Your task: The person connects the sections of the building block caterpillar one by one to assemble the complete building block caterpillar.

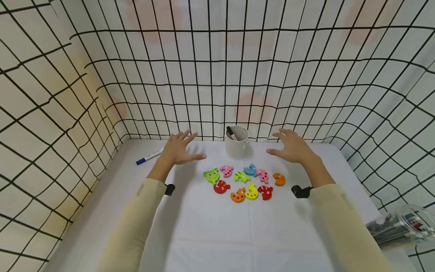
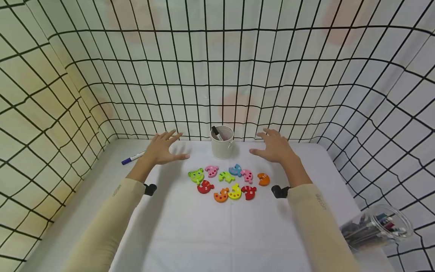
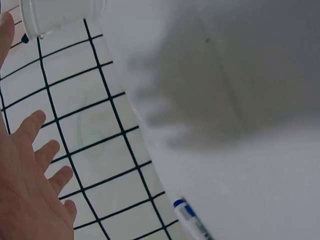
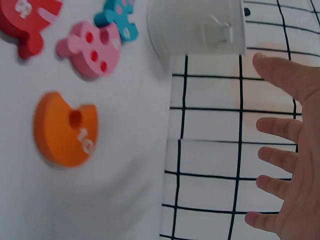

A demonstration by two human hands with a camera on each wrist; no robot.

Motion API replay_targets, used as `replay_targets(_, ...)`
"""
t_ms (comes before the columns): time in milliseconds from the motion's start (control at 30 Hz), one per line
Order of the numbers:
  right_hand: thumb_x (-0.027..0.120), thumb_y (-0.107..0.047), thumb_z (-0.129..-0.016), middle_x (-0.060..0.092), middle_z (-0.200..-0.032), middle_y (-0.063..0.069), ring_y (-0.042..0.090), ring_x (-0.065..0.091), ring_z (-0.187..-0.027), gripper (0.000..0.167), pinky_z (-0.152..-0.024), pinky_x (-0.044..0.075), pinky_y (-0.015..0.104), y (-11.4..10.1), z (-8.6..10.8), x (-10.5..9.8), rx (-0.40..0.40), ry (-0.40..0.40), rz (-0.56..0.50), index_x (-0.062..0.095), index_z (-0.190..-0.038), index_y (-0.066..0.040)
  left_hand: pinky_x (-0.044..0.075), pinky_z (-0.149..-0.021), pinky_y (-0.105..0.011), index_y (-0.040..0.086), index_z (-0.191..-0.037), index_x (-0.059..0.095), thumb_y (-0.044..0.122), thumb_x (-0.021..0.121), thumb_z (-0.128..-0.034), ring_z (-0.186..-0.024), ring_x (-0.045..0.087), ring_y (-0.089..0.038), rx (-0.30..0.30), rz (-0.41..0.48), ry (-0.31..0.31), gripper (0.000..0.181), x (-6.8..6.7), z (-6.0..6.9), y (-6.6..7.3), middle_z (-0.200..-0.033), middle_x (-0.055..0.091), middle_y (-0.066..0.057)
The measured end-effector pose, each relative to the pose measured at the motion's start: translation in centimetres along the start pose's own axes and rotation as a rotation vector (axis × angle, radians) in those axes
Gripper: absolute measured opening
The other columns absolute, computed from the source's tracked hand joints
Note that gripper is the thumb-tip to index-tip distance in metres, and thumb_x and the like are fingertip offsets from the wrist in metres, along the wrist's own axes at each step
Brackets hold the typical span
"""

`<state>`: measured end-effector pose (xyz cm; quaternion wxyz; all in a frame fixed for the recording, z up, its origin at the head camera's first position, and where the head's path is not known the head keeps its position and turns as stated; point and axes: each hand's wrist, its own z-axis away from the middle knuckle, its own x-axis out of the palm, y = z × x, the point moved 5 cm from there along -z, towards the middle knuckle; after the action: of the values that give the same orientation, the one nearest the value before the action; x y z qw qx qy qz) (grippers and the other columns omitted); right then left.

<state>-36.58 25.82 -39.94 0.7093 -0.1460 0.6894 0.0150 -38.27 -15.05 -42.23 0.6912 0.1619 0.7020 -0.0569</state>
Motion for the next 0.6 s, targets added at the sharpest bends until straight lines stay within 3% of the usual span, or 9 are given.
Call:
replay_targets(233,0.064,-0.056,-0.095,0.030,-0.165,0.025,0.048,0.026,-0.151,0.077,-0.114,0.029,0.074,-1.1,2.6,3.0,-0.016,-0.006,-0.101,0.045,-0.154,-0.009,0.020,-0.127,-0.060,0.031,-0.162,0.032,0.081,0.056,-0.0830,-0.156,0.027,-0.037,0.038,0.094,0.032,0.097,2.2,2.1,0.6,-0.171,0.027,-0.007)
replay_targets(367,0.066,-0.050,-0.095,0.033,-0.163,0.022,0.047,0.028,-0.149,0.072,-0.112,0.033,0.073,-1.8,3.9,4.5,-0.017,-0.020,-0.176,0.047,-0.152,-0.011,0.028,-0.122,-0.063,0.031,-0.161,0.037,0.068,0.059,-0.0914,-0.156,0.028,-0.036,0.050,0.186,0.045,0.082,3.5,3.1,1.2,-0.170,0.028,-0.005)
replay_targets(600,0.068,-0.043,-0.095,0.042,-0.159,0.021,0.046,0.036,-0.146,0.066,-0.110,0.038,0.072,-4.7,5.1,6.6,-0.026,-0.027,-0.267,0.050,-0.150,-0.012,0.033,-0.120,-0.061,0.027,-0.155,0.048,0.041,0.059,-0.1029,-0.153,0.034,-0.036,0.125,0.373,-0.008,0.055,5.9,4.0,2.8,-0.166,0.036,-0.007)
